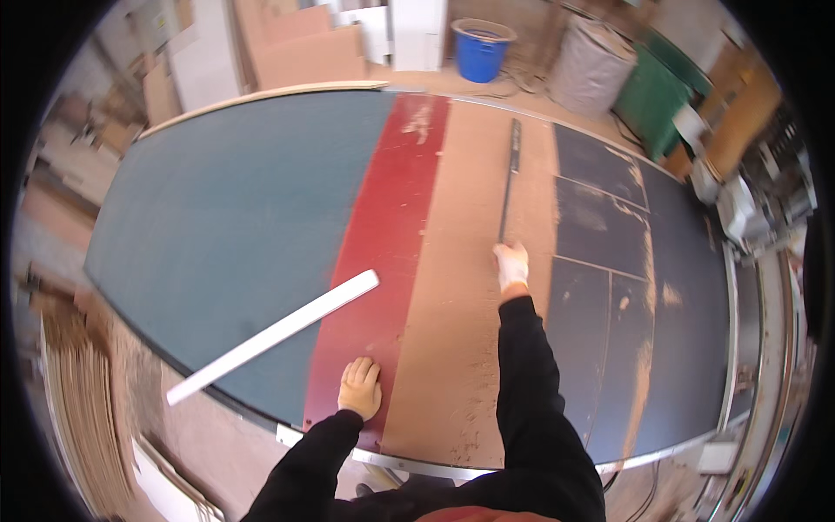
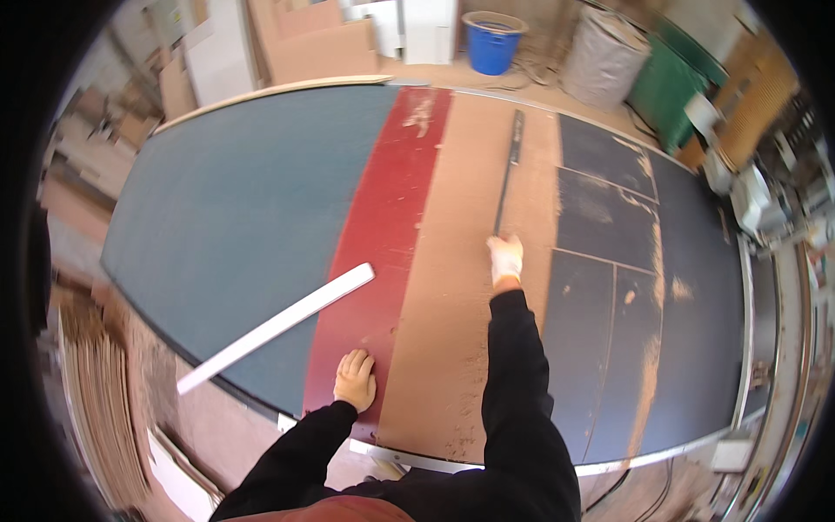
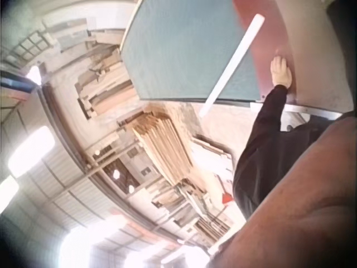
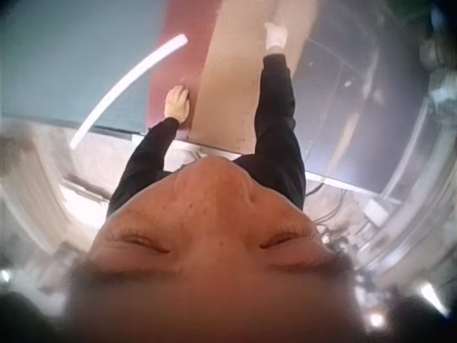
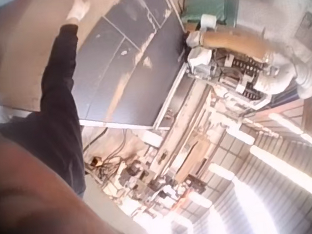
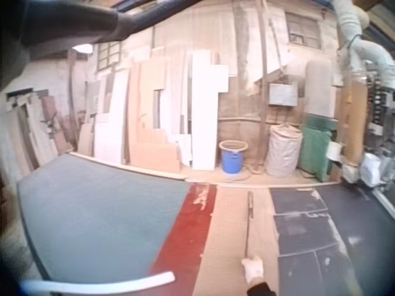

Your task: The person places a white strip on a large dark panel, then operates a CNC control panel using a mouse and keyboard. The person then applies multiple small white labels to the panel surface by hand.

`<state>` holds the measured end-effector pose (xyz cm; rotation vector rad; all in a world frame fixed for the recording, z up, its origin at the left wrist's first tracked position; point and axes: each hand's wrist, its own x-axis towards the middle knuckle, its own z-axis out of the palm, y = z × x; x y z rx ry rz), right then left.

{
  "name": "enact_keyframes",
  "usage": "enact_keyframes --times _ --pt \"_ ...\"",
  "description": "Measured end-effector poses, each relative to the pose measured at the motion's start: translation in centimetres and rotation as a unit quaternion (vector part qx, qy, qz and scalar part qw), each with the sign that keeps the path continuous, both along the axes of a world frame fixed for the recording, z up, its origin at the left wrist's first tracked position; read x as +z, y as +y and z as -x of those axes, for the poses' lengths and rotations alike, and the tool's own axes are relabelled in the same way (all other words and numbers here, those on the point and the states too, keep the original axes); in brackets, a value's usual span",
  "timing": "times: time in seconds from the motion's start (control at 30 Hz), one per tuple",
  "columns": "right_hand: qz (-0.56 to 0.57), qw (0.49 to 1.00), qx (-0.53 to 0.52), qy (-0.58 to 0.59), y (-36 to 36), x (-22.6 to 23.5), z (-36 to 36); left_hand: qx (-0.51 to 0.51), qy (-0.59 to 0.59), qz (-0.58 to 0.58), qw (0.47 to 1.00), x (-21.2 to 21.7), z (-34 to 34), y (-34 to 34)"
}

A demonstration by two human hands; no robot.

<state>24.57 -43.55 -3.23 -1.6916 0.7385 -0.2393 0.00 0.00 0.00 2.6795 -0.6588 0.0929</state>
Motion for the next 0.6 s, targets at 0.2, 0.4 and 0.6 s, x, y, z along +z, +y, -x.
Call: enact_keyframes --times 0.2,0.4,0.6 --pt "-0.469 0.879 0.066 -0.053 10.9 1.3 12.7 0.017 -0.039 0.07 0.997 1.2 0.6 0.3" --pt "-0.523 0.834 0.176 0.0 19.9 3.8 22.2 0.007 -0.03 0.138 0.99 0.8 1.8 3.1" --pt "-0.397 0.881 0.257 0.021 25.6 9.9 31.6 -0.026 0.222 0.222 0.949 2.6 12.7 10.2"
